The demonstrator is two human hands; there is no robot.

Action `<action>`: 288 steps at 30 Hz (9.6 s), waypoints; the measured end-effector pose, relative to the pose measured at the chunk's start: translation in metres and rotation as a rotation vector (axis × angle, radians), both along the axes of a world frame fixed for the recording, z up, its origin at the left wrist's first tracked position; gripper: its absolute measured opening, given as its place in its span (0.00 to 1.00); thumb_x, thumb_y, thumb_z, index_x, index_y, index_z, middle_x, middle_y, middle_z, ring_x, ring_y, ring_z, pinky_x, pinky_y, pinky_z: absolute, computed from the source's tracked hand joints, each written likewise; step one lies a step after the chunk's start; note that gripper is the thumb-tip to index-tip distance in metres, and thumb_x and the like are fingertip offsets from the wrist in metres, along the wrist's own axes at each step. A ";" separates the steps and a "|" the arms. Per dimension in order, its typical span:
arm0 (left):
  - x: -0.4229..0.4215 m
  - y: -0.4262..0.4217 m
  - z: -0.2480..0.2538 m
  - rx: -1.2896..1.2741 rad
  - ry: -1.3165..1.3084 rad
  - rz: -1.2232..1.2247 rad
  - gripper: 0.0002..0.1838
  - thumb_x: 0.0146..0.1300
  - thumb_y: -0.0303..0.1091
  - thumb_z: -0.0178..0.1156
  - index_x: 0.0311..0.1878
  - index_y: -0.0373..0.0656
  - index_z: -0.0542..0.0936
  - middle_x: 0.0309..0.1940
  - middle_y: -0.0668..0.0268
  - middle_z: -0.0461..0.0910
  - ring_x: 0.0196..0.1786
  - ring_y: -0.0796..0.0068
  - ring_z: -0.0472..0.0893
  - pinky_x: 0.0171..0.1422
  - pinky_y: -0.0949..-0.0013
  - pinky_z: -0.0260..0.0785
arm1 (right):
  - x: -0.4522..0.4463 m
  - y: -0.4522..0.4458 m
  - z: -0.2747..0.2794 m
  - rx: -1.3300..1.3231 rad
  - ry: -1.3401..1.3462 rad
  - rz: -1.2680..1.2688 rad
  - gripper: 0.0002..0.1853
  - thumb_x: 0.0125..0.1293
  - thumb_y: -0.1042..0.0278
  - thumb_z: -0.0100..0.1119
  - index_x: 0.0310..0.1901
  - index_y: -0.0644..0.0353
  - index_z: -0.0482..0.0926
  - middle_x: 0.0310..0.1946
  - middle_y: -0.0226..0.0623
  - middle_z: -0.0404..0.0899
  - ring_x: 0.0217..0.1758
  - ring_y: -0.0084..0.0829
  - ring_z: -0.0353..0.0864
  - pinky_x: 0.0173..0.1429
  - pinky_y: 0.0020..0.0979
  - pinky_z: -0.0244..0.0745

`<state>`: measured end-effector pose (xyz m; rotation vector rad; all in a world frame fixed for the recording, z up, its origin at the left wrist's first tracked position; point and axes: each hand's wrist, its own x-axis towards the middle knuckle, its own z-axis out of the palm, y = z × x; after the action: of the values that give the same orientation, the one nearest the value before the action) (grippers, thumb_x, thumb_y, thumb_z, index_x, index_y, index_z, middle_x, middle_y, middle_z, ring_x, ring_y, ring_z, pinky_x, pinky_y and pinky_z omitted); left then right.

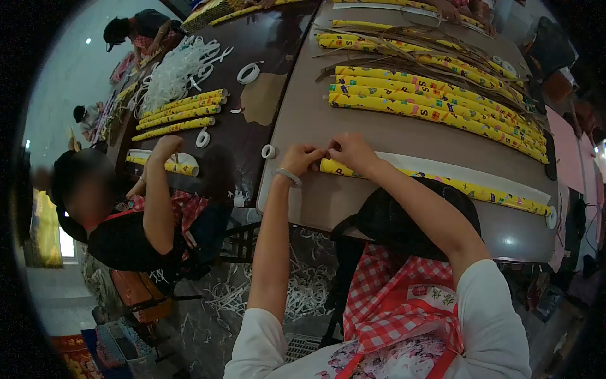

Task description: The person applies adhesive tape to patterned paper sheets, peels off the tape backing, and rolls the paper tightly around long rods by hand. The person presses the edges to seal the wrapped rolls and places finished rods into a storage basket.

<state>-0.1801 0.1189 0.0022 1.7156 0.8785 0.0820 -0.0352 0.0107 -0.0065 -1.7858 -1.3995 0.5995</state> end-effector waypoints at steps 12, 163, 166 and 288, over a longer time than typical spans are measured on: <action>0.002 -0.004 0.004 -0.004 -0.022 0.033 0.14 0.58 0.37 0.62 0.39 0.35 0.82 0.21 0.67 0.80 0.20 0.83 0.76 0.25 0.76 0.68 | -0.001 -0.001 0.008 -0.115 0.104 -0.047 0.10 0.50 0.66 0.60 0.32 0.63 0.80 0.27 0.43 0.80 0.32 0.40 0.80 0.39 0.35 0.75; -0.008 -0.014 -0.005 0.028 -0.089 0.070 0.13 0.62 0.33 0.55 0.47 0.37 0.80 0.28 0.66 0.81 0.27 0.83 0.77 0.28 0.77 0.67 | 0.060 -0.055 0.012 -0.329 -0.171 -0.066 0.12 0.52 0.58 0.57 0.30 0.58 0.82 0.25 0.40 0.81 0.28 0.39 0.79 0.35 0.38 0.73; -0.016 -0.019 -0.009 -0.111 -0.252 0.176 0.16 0.65 0.29 0.50 0.54 0.37 0.75 0.38 0.63 0.80 0.35 0.83 0.78 0.33 0.76 0.69 | 0.052 -0.053 0.016 -0.340 -0.022 -0.039 0.13 0.56 0.58 0.55 0.30 0.58 0.81 0.26 0.39 0.81 0.29 0.39 0.79 0.35 0.38 0.73; 0.122 -0.366 0.222 0.913 -0.981 -0.724 0.17 0.52 0.24 0.62 0.47 0.44 0.78 0.32 0.62 0.79 0.29 0.64 0.80 0.31 0.69 0.72 | 0.076 -0.516 0.299 0.043 -0.498 -0.346 0.11 0.50 0.73 0.68 0.36 0.59 0.79 0.24 0.32 0.70 0.24 0.27 0.71 0.27 0.27 0.65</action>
<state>-0.0582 -0.2474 0.2240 2.3279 -0.6314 0.8496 0.0405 -0.5056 0.2928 -2.1686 -1.3482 -0.0662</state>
